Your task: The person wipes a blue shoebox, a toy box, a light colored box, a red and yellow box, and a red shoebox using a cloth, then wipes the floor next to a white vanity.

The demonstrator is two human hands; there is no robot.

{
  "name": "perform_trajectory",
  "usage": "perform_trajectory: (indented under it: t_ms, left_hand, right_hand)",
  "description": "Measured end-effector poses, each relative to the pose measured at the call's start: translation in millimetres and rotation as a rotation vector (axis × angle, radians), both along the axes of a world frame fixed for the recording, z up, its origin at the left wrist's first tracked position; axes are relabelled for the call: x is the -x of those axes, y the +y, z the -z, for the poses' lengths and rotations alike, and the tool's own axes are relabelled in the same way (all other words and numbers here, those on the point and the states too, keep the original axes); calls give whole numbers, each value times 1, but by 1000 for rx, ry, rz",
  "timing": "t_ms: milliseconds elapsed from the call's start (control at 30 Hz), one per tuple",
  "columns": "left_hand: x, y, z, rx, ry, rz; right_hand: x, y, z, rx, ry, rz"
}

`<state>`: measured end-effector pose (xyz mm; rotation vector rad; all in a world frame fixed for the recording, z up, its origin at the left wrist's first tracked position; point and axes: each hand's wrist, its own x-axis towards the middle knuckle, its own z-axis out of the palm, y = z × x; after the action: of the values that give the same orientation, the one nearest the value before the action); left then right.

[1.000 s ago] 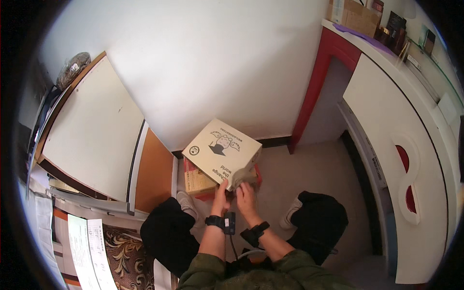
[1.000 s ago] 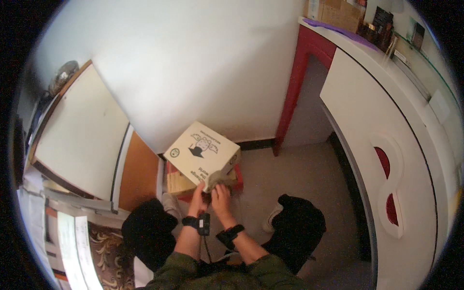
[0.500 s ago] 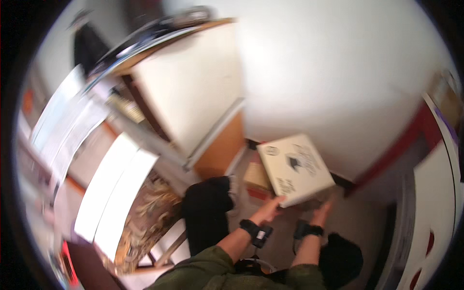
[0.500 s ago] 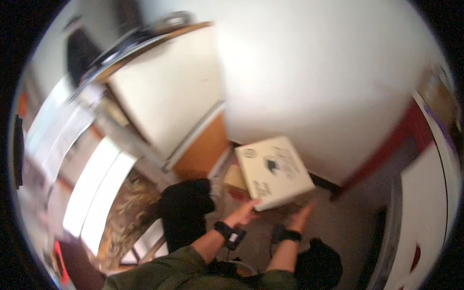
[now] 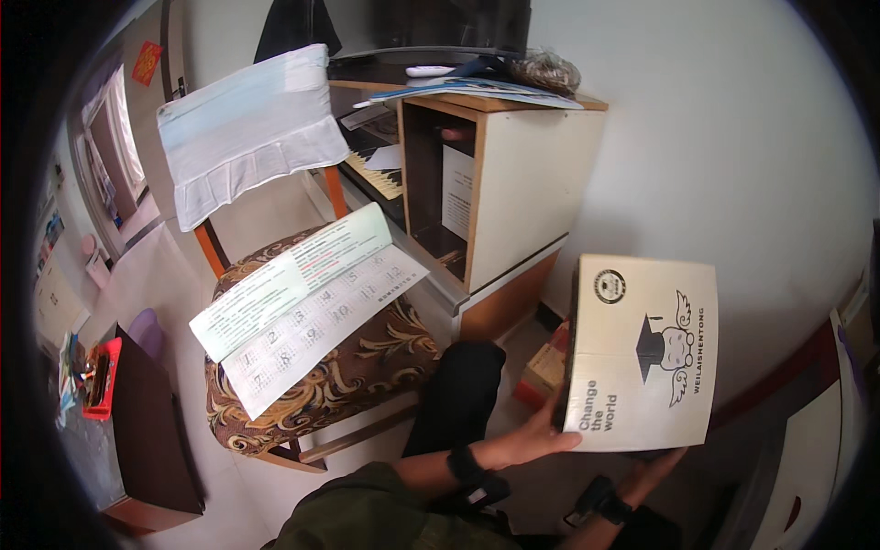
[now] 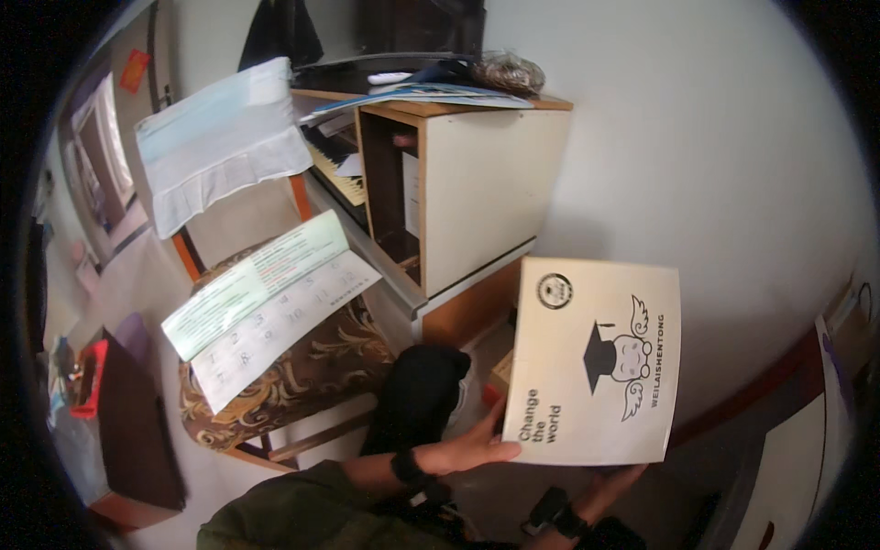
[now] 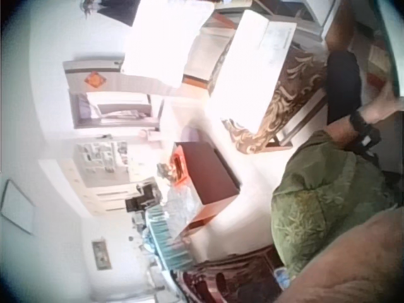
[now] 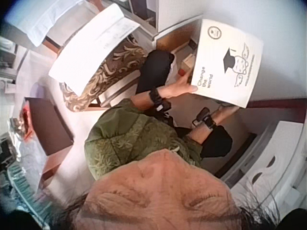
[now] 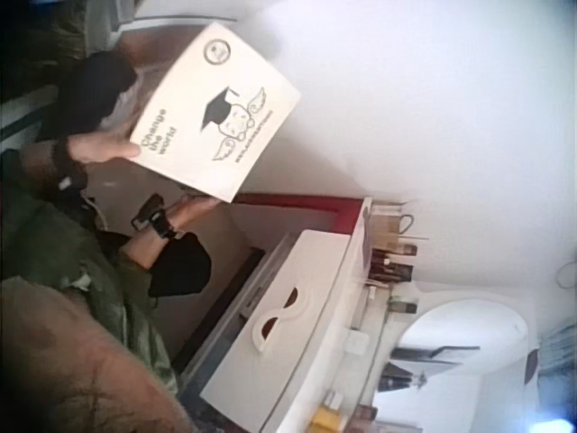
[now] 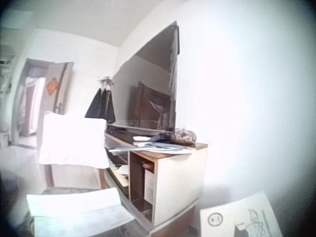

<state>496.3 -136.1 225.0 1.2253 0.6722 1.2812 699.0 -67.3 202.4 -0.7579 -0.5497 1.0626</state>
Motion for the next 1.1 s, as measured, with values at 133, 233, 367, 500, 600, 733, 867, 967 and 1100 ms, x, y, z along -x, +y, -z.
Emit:
perform_trajectory:
  t_ms: [133,233,367,500,600,733,867,967,1100]
  left_hand:
    - [46,-54,-21,-48,-103,-7]
    - [72,-91,-36,-34,-67,-63]
    - [102,-136,-38,-25,-154,-272]
    - [124,-170,-38,-170,-274,-594]
    - [162,-184,-20,-137,193,-982]
    - [175,-187,-35,-289,-190,-1039]
    - [191,-192,-36,-147,-383,-991]
    - [191,-195,-41,-75,-390,-971]
    - [204,-216,-48,1,-399,-881]
  right_hand:
    - [40,-28,-23,-144,-109,-67]
    - [65,-42,-27,-217,-85,-191]
    - [101,-33,-15,-294,-44,-415]
    - [164,-20,-15,-335,-190,-651]
    - [215,-23,-42,-434,-333,-804]
    - [283,-30,-71,-415,-334,-970]
    - [328,-25,-59,-402,-506,-968]
    - [337,-29,-57,-400,-588,-937]
    - [343,-29,-49,-533,-666,-932]
